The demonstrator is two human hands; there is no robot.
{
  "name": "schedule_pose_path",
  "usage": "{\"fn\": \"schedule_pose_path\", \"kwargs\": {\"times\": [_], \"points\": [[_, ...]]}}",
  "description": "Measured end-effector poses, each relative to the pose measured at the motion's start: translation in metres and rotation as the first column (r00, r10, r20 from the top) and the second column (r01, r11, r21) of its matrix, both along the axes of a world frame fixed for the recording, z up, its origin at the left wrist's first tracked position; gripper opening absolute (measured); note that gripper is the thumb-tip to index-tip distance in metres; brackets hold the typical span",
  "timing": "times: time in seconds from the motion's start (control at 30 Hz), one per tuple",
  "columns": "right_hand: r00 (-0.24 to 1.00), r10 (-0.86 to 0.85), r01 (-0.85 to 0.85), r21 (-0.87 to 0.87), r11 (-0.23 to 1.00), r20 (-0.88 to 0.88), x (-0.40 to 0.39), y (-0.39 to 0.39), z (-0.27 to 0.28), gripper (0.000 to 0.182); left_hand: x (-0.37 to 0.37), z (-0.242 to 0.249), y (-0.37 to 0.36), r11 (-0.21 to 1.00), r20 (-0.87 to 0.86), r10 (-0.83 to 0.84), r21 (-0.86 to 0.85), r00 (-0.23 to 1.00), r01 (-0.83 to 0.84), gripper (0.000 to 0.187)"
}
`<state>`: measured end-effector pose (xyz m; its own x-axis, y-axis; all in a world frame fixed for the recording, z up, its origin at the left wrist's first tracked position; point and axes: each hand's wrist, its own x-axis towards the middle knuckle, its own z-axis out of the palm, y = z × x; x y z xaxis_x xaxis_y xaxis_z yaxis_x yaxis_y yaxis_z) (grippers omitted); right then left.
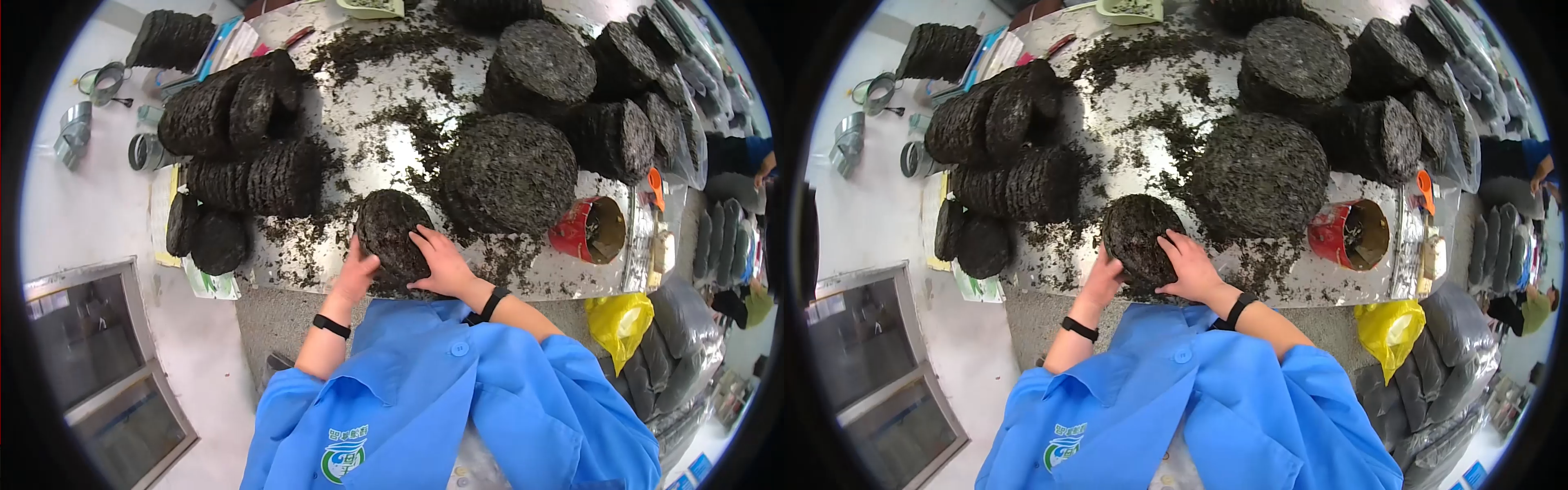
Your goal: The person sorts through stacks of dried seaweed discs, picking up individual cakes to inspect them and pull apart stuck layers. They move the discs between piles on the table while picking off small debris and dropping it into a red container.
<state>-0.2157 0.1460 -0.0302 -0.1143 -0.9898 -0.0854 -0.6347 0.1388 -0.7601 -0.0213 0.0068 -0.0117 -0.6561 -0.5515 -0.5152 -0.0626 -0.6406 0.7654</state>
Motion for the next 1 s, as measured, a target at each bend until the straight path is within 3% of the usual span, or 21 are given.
{"fn": "schedule_pose_path", "kwargs": {"times": [0.1, 0.2, 0.23, 0.33, 0.37, 0.4, 0.47, 0.5, 0.53, 0.6, 0.67, 0.7, 0.73, 0.77, 0.8, 0.83, 0.93, 1.0], "points": [[1.000, -0.012, 0.014, -0.082, 0.997, 0.019, 0.008, -0.009, 0.013, 0.109, -0.012, -0.016, 0.019, 0.997, -0.140, 0.075, 0.044, 0.987, -0.070, 0.078], [0.995, -0.081, 0.088, -0.127, 0.988, 0.064, 0.006, -0.014, 0.054, 0.107, -0.005, -0.008, 0.017, 0.996, -0.293, 0.058, 0.077, 0.954, -0.037, 0.074], [0.992, -0.105, 0.113, -0.134, 0.985, 0.065, 0.004, -0.016, 0.069, 0.103, -0.003, 0.003, 0.017, 1.000, -0.284, 0.025, -0.009, 0.959, -0.028, 0.067], [0.983, -0.119, 0.143, -0.172, 0.975, 0.138, 0.000, -0.016, 0.105, 0.100, -0.007, 0.049, 0.010, 0.999, -0.210, -0.023, 0.022, 0.978, 0.028, 0.062], [0.975, -0.106, 0.146, -0.201, 0.969, 0.197, -0.004, -0.016, 0.123, 0.085, -0.008, 0.064, 0.009, 1.000, -0.255, -0.023, -0.020, 0.967, 0.018, 0.061], [0.978, -0.115, 0.151, -0.212, 0.966, 0.175, -0.012, -0.012, 0.140, 0.085, -0.006, 0.072, 0.009, 0.998, -0.299, -0.020, -0.063, 0.954, 0.001, 0.061], [0.898, -0.132, 0.161, -0.035, 0.986, 0.420, -0.033, 0.002, 0.175, 0.065, -0.001, 0.087, 0.009, 0.994, -0.394, 0.056, -0.062, 0.917, -0.087, 0.056], [0.890, -0.302, 0.313, 0.024, 0.949, 0.343, -0.048, 0.012, 0.195, 0.056, 0.002, 0.083, 0.004, 0.986, -0.341, 0.141, -0.040, 0.929, -0.164, 0.054], [0.848, -0.463, 0.461, 0.070, 0.885, 0.257, -0.064, 0.025, 0.208, 0.047, 0.007, 0.079, -0.003, 0.970, -0.283, 0.228, -0.019, 0.932, -0.243, 0.053], [0.535, -0.507, 0.720, -0.050, 0.692, 0.676, -0.102, 0.041, 0.191, 0.040, 0.006, 0.079, -0.013, 0.927, -0.204, 0.354, -0.051, 0.913, -0.371, 0.042], [0.393, -0.471, 0.729, 0.045, 0.684, 0.790, -0.146, 0.056, 0.176, 0.037, 0.011, 0.066, -0.020, 0.931, -0.205, 0.344, -0.051, 0.916, -0.361, 0.042], [0.371, -0.568, 0.811, 0.043, 0.584, 0.735, -0.156, 0.057, 0.170, 0.049, 0.006, 0.074, -0.019, 0.929, -0.199, 0.351, -0.045, 0.915, -0.367, 0.040], [0.368, -0.578, 0.822, 0.035, 0.569, 0.728, -0.158, 0.070, 0.169, 0.049, 0.004, 0.082, -0.018, 0.936, -0.208, 0.335, -0.038, 0.919, -0.350, 0.040], [0.596, -0.765, 0.799, -0.264, 0.539, 0.243, -0.150, 0.074, 0.186, 0.056, 0.003, 0.088, -0.017, 0.944, -0.203, 0.322, -0.009, 0.925, -0.331, 0.040], [0.522, -0.792, 0.623, -0.493, 0.608, -0.317, -0.140, 0.078, 0.198, 0.064, 0.005, 0.091, -0.017, 0.947, -0.191, 0.319, 0.019, 0.928, -0.321, 0.040], [0.604, -0.738, 0.522, -0.551, 0.651, -0.300, -0.132, 0.081, 0.201, 0.069, 0.006, 0.086, -0.018, 0.952, -0.236, 0.305, 0.051, 0.923, -0.301, 0.041], [0.861, -0.432, 0.287, -0.446, 0.848, -0.268, -0.083, 0.059, 0.206, 0.060, -0.008, 0.103, -0.009, 0.948, -0.219, 0.311, 0.148, 0.925, -0.283, 0.042], [0.820, -0.313, 0.049, -0.486, 0.873, -0.480, -0.062, 0.043, 0.186, 0.056, -0.020, 0.114, -0.002, 0.950, -0.225, 0.265, 0.226, 0.938, -0.214, 0.038]]}}
